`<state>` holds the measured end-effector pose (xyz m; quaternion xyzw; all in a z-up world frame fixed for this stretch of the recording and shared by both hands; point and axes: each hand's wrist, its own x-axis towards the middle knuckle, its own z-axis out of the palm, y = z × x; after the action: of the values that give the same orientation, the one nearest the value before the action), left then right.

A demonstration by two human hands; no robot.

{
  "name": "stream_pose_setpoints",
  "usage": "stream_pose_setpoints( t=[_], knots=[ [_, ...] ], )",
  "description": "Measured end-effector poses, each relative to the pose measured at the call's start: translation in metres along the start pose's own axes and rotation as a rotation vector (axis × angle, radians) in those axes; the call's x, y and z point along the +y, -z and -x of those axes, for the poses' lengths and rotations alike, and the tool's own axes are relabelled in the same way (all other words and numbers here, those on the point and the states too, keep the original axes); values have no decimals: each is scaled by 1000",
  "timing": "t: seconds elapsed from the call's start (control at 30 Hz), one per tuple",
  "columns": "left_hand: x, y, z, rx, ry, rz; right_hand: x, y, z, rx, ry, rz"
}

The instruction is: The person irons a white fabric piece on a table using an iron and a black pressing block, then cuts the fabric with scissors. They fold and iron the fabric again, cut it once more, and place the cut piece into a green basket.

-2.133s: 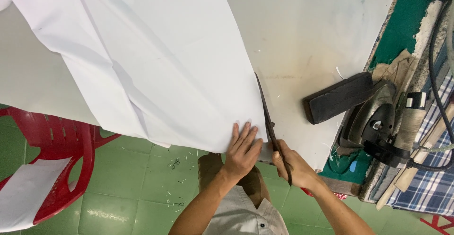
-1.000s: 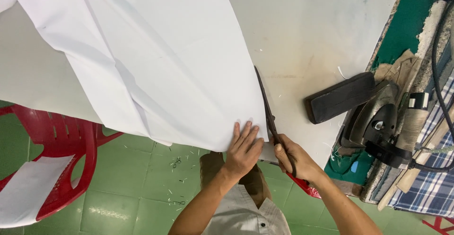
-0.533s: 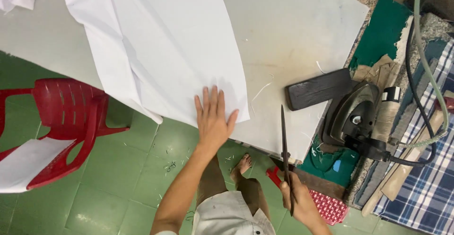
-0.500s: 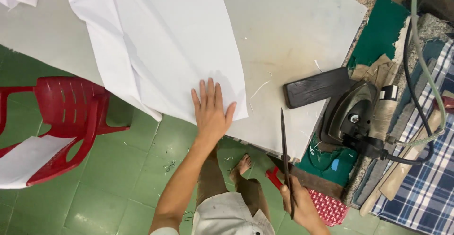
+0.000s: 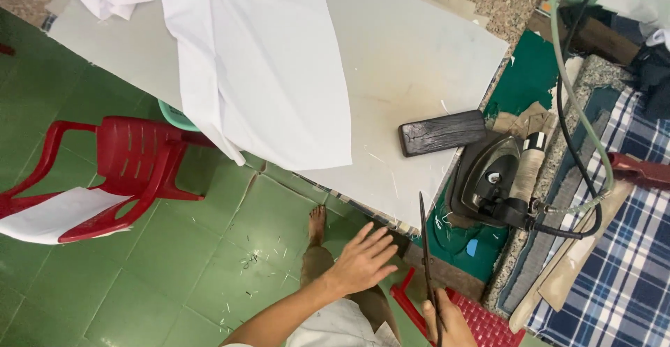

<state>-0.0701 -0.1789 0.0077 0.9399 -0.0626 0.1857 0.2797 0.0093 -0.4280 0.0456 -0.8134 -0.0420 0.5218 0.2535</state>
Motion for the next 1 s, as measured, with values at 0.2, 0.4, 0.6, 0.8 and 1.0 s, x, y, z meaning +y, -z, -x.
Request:
stream_pose_setpoints(
  t=[0.2,0.4,0.6,0.8,1.0],
  knots=[
    [-78,50,-22,196,274,-135,-50,9,0,39,32,14],
    [-169,93,-78,202,340,-205,-70,10,-46,-69,29,-38],
    [-214,91,-112,115,247,-167,-176,22,-50,-37,-89,-7],
    [-225,90,-133,85,338,-262,-196,12,-80,-63,-52,55],
    [-222,92,-140,187,272,-266,-226,19,-81,-147,-27,-73]
  ],
)
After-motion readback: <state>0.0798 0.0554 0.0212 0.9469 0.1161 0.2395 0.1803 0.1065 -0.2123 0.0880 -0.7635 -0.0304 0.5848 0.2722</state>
